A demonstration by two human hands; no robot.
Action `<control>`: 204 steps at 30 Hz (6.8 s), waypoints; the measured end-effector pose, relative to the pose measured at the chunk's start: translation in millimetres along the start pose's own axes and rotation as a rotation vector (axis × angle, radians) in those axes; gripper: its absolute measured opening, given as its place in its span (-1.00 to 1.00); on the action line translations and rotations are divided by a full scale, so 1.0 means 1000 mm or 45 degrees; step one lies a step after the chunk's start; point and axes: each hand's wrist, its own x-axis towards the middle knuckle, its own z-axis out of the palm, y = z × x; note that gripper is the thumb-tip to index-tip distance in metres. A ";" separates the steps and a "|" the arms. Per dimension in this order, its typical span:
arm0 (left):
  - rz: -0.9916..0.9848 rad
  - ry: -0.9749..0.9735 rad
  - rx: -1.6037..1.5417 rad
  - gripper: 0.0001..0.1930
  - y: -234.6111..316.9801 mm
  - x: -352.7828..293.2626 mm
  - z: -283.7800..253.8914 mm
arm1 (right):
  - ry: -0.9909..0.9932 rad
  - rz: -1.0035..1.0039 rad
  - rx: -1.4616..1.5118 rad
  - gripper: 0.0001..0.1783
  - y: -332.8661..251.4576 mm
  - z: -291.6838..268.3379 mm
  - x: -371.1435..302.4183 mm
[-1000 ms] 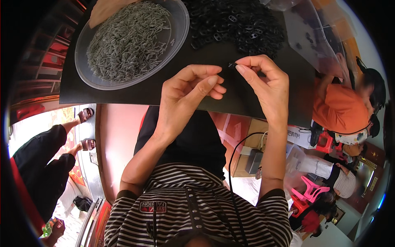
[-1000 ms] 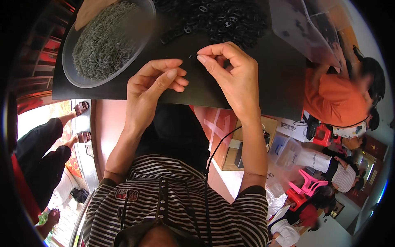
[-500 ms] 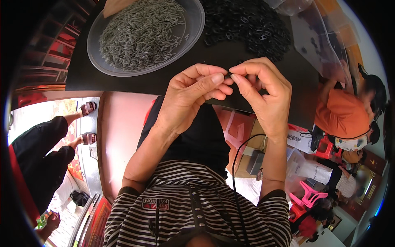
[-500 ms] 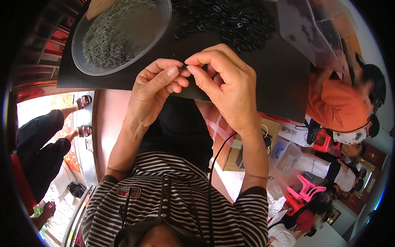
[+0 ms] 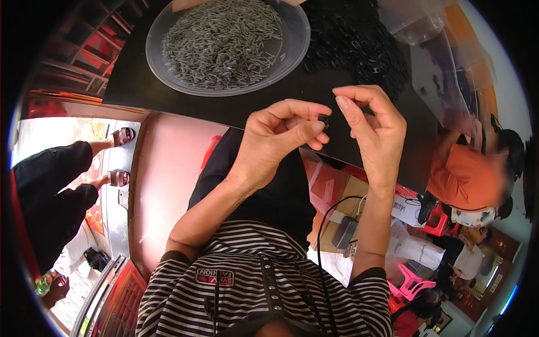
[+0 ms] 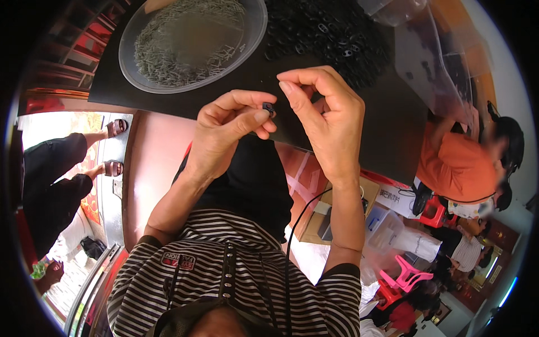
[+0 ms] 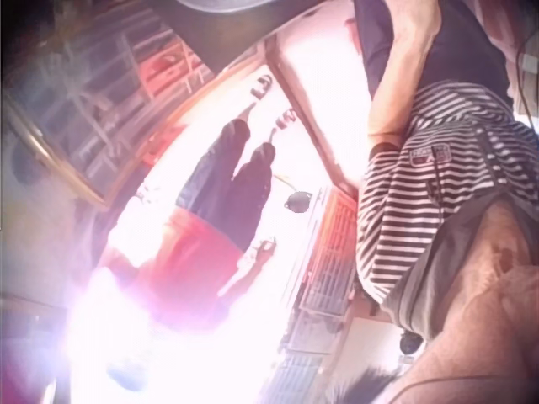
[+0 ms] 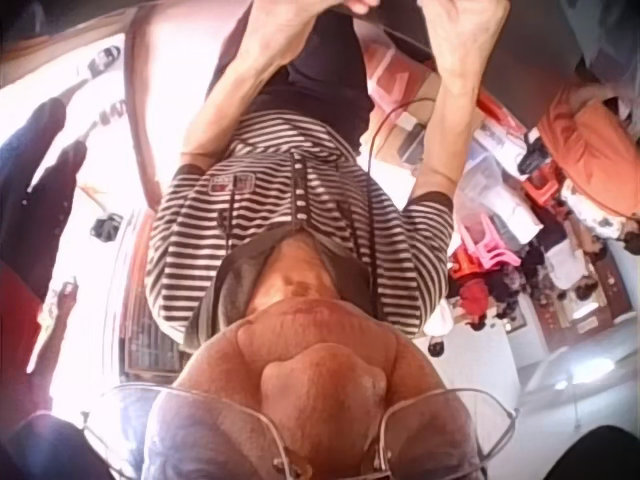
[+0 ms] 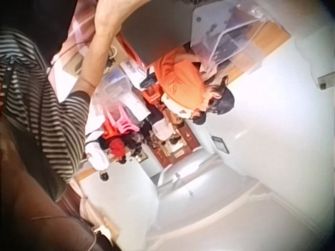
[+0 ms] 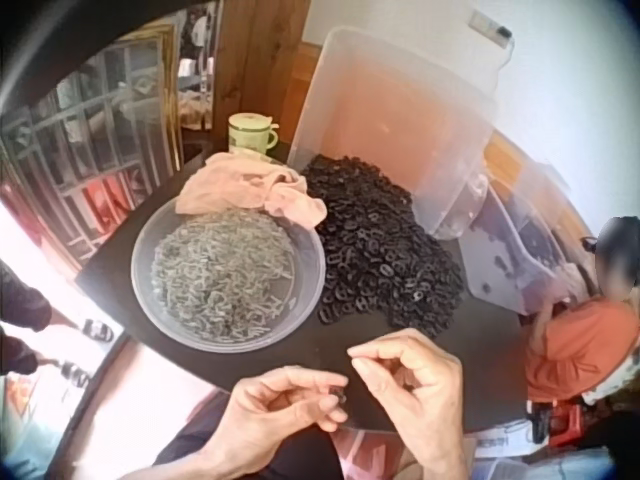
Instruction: Assembling small black plastic components by hand in a workshop setting.
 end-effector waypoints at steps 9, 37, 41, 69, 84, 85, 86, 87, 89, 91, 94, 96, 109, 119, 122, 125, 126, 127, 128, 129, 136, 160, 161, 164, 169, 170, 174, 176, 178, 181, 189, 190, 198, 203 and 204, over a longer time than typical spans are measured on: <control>-0.043 -0.048 -0.179 -0.84 0.002 -0.009 0.003 | -0.260 -0.458 -0.556 -0.92 0.006 0.035 0.077; -0.059 0.059 -0.238 -0.74 0.016 -0.003 -0.012 | -0.496 0.099 0.173 -0.91 0.009 0.044 0.098; -0.024 0.090 -0.181 -0.76 0.015 0.000 -0.012 | -0.458 0.092 0.403 -0.82 0.008 0.044 0.095; 0.192 0.066 -0.165 -0.85 0.001 0.006 0.008 | -0.366 0.400 0.753 -0.83 0.018 -0.010 0.010; 0.057 0.029 -0.323 -0.87 -0.012 0.023 0.015 | -0.177 0.690 1.112 -0.80 0.048 -0.012 -0.008; 0.054 0.030 -0.322 -0.87 -0.013 0.024 0.015 | -0.176 0.693 1.114 -0.80 0.047 -0.012 -0.008; 0.053 0.024 -0.297 -0.87 -0.015 0.024 0.015 | -0.140 0.681 1.078 -0.80 0.046 -0.011 -0.008; 0.053 0.019 -0.271 -0.87 -0.016 0.024 0.016 | -0.104 0.669 1.042 -0.81 0.044 -0.011 -0.008; 0.053 0.020 -0.270 -0.87 -0.017 0.024 0.016 | -0.062 0.643 1.013 -0.81 0.042 -0.008 -0.009; 0.057 0.020 -0.269 -0.87 -0.018 0.024 0.016 | -0.021 0.616 0.983 -0.82 0.038 -0.005 -0.010; 0.118 0.022 -0.262 -0.87 -0.019 0.023 0.017 | 0.053 0.556 0.850 -0.84 0.032 -0.004 -0.012; 0.126 0.050 -0.200 -0.87 -0.017 0.023 0.018 | 0.041 0.533 0.845 -0.85 0.034 -0.003 -0.012; -0.003 0.097 -0.156 -0.82 -0.014 0.017 0.015 | 0.009 0.247 0.574 -0.86 0.027 -0.002 -0.014; 0.042 0.086 -0.068 -0.82 -0.014 0.016 0.010 | -0.003 0.231 0.518 -0.86 0.024 -0.001 -0.015; 0.048 0.070 -0.055 -0.82 -0.014 0.016 0.009 | -0.002 0.224 0.487 -0.86 0.023 -0.002 -0.015; 0.056 0.075 -0.027 -0.81 -0.014 0.016 0.008 | -0.001 0.197 0.449 -0.87 0.024 0.001 -0.015; 0.074 0.095 0.024 -0.81 -0.014 0.015 0.008 | 0.001 0.178 0.424 -0.88 0.024 0.002 -0.015; 0.089 0.108 0.070 -0.80 -0.014 0.015 0.009 | 0.006 0.179 0.421 -0.88 0.023 0.001 -0.015; 0.086 0.103 0.069 -0.80 -0.014 0.015 0.009 | 0.001 0.179 0.381 -0.89 0.021 0.001 -0.015; 0.113 0.109 0.108 -0.80 -0.014 0.015 0.009 | -0.004 0.179 0.341 -0.89 0.019 0.000 -0.015; 0.236 0.142 0.235 -0.82 -0.016 0.014 0.013 | -0.006 0.170 0.316 -0.91 0.018 0.001 -0.017; -0.062 -0.140 0.252 -0.83 -0.027 0.017 0.022 | 0.257 0.047 -0.360 -0.82 0.067 -0.025 -0.005; -0.082 -0.147 0.194 -0.83 -0.028 0.016 0.023 | 0.239 0.041 -0.373 -0.81 0.067 -0.023 -0.005; -0.108 -0.159 0.147 -0.84 -0.029 0.013 0.024 | 0.211 0.033 -0.399 -0.78 0.070 -0.021 -0.005; -0.130 -0.127 0.165 -0.83 -0.026 0.011 0.022 | 0.193 -0.079 -0.504 -0.78 0.077 -0.022 -0.003; -0.128 -0.125 0.166 -0.83 -0.026 0.012 0.022 | 0.192 -0.081 -0.503 -0.78 0.079 -0.022 -0.001; -0.144 -0.052 0.097 -0.84 -0.021 0.017 0.023 | 0.179 0.228 -0.111 -0.83 0.073 -0.026 0.001; -0.149 -0.005 0.069 -0.85 -0.021 0.024 0.024 | 0.134 0.511 0.188 -0.82 0.066 -0.034 0.000; -0.091 0.029 0.012 -0.84 -0.021 0.031 0.023 | 0.107 0.539 0.636 -0.77 0.064 -0.040 -0.002; -0.075 0.064 0.012 -0.85 -0.018 0.034 0.024 | 0.089 0.492 0.666 -0.74 0.055 -0.038 -0.003; -0.029 0.016 0.044 -0.86 -0.023 0.032 0.024 | 0.149 0.391 0.565 -0.74 0.035 -0.031 -0.012; -0.026 0.019 0.047 -0.86 -0.023 0.031 0.025 | 0.141 0.370 0.548 -0.74 0.034 -0.029 -0.013; 0.015 0.080 -0.021 -0.86 -0.022 0.026 0.025 | 0.141 0.336 0.501 -0.77 0.029 -0.021 -0.020; 0.018 0.079 -0.003 -0.86 -0.021 0.023 0.024 | 0.143 0.289 0.533 -0.77 0.030 -0.017 -0.022; 0.019 0.079 0.002 -0.85 -0.020 0.022 0.024 | 0.141 0.289 0.533 -0.77 0.030 -0.017 -0.022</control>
